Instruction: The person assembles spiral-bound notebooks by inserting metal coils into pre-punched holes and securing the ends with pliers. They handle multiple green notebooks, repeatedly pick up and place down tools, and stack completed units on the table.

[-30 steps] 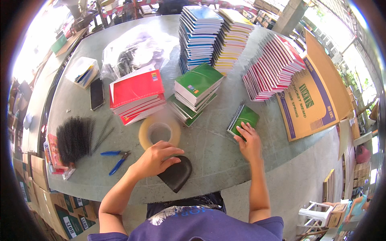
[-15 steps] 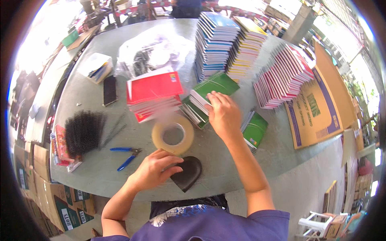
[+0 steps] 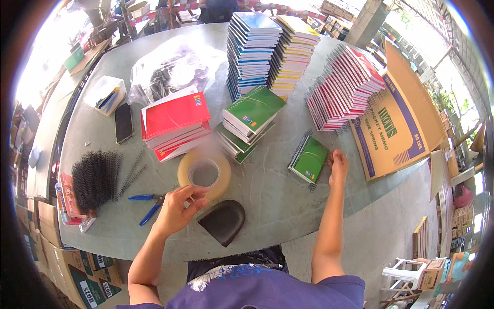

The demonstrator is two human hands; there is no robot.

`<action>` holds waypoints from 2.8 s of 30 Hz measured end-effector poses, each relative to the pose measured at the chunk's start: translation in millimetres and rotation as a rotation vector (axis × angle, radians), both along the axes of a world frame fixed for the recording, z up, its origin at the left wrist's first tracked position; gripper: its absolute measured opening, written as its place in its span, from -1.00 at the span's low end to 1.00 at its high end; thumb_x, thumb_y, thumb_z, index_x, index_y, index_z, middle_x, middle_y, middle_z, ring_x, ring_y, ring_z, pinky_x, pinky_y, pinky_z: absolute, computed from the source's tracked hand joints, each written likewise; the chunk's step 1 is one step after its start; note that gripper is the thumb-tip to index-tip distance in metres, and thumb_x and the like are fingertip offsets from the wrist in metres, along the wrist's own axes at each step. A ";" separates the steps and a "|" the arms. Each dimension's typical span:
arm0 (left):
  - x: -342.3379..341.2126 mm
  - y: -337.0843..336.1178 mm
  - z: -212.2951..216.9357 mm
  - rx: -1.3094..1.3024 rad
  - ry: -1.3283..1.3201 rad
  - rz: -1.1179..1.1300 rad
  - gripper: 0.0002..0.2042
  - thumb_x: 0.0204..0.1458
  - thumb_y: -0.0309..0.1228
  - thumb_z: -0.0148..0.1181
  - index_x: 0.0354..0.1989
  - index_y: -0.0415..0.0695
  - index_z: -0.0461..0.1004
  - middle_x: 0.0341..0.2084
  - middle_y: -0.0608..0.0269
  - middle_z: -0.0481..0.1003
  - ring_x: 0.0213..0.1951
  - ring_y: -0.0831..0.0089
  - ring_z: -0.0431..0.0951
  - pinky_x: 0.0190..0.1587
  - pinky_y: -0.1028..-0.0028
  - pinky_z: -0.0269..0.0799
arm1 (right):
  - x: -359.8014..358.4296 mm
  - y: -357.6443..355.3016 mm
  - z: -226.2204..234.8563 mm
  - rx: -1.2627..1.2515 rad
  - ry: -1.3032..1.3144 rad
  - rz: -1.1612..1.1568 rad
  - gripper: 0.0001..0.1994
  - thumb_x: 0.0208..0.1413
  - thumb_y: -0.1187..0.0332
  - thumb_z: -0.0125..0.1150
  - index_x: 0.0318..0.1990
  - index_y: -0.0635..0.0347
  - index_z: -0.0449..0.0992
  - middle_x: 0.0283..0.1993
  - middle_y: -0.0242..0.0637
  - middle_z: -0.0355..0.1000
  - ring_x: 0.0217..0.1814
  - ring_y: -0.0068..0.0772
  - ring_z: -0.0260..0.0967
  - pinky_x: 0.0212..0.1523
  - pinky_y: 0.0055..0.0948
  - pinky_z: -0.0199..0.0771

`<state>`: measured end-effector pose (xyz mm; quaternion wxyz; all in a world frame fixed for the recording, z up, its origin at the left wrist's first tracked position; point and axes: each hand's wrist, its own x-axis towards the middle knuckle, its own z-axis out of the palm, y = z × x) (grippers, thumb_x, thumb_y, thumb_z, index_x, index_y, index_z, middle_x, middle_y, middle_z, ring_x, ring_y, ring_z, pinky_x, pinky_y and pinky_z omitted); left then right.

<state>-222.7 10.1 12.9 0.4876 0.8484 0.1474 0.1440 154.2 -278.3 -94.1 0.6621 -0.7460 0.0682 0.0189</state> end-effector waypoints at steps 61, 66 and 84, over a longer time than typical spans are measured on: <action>-105.6 116.1 -42.3 0.493 -0.028 0.760 -0.88 -0.03 -0.43 0.18 -0.41 -0.22 0.56 -0.56 0.11 0.54 -0.44 0.19 0.56 -0.28 0.39 0.44 | -236.4 222.8 137.1 -0.459 -1.133 1.134 -0.93 -0.03 0.42 0.18 -0.35 0.07 0.50 -0.47 -0.32 0.48 -0.39 -0.24 0.44 -0.38 -0.27 0.38; -142.2 136.0 -102.6 0.810 0.488 0.871 -0.81 0.01 -0.36 0.15 -0.27 -0.20 0.49 -0.36 0.02 0.46 -0.33 0.07 0.53 -0.25 0.18 0.43 | -226.3 239.9 106.9 -0.512 -1.132 1.106 -0.91 -0.05 0.44 0.21 -0.34 0.12 0.52 -0.43 -0.20 0.49 -0.39 -0.14 0.44 -0.38 -0.23 0.38; -74.1 97.8 20.3 -0.253 -0.831 0.526 -0.71 0.14 -0.31 0.10 -0.03 -0.21 0.39 -0.46 0.30 0.45 -0.43 0.56 0.45 -0.33 0.60 0.40 | -230.8 231.5 118.5 -0.349 -1.028 1.120 -0.86 -0.02 0.42 0.23 -0.27 0.16 0.58 -0.35 -0.19 0.52 -0.35 -0.13 0.48 -0.36 -0.31 0.42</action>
